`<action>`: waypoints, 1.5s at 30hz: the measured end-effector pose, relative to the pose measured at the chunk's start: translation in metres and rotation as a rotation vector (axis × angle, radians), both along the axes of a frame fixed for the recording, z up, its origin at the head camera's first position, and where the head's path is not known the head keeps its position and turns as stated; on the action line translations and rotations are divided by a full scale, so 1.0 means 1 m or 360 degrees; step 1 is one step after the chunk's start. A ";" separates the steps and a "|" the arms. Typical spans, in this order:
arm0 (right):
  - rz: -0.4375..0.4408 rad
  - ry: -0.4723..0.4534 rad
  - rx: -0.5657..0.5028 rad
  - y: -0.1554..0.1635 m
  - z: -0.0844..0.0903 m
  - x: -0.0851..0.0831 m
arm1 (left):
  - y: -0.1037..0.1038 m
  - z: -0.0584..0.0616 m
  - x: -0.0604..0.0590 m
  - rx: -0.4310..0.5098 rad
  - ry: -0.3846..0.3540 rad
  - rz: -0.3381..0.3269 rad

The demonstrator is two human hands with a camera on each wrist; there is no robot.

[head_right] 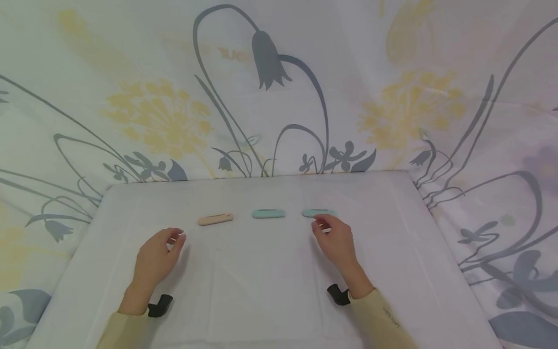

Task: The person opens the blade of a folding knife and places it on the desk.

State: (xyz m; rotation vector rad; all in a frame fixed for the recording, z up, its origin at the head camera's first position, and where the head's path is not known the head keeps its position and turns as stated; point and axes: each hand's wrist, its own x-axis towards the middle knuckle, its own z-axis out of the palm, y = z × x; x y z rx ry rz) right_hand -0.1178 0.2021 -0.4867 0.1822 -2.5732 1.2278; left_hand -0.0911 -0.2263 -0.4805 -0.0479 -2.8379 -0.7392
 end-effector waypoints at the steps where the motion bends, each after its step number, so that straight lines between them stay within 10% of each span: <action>1: 0.0009 -0.0020 -0.0022 -0.004 -0.001 -0.001 | 0.001 -0.002 -0.003 0.0015 -0.0013 0.0004; 23: 0.0268 -0.0446 -0.0285 -0.116 -0.014 -0.034 | 0.025 -0.016 -0.052 0.0422 -0.0218 0.0256; 45: 0.0444 -0.0676 -0.0299 -0.197 -0.022 -0.046 | 0.026 -0.024 -0.059 0.0519 -0.0346 0.0265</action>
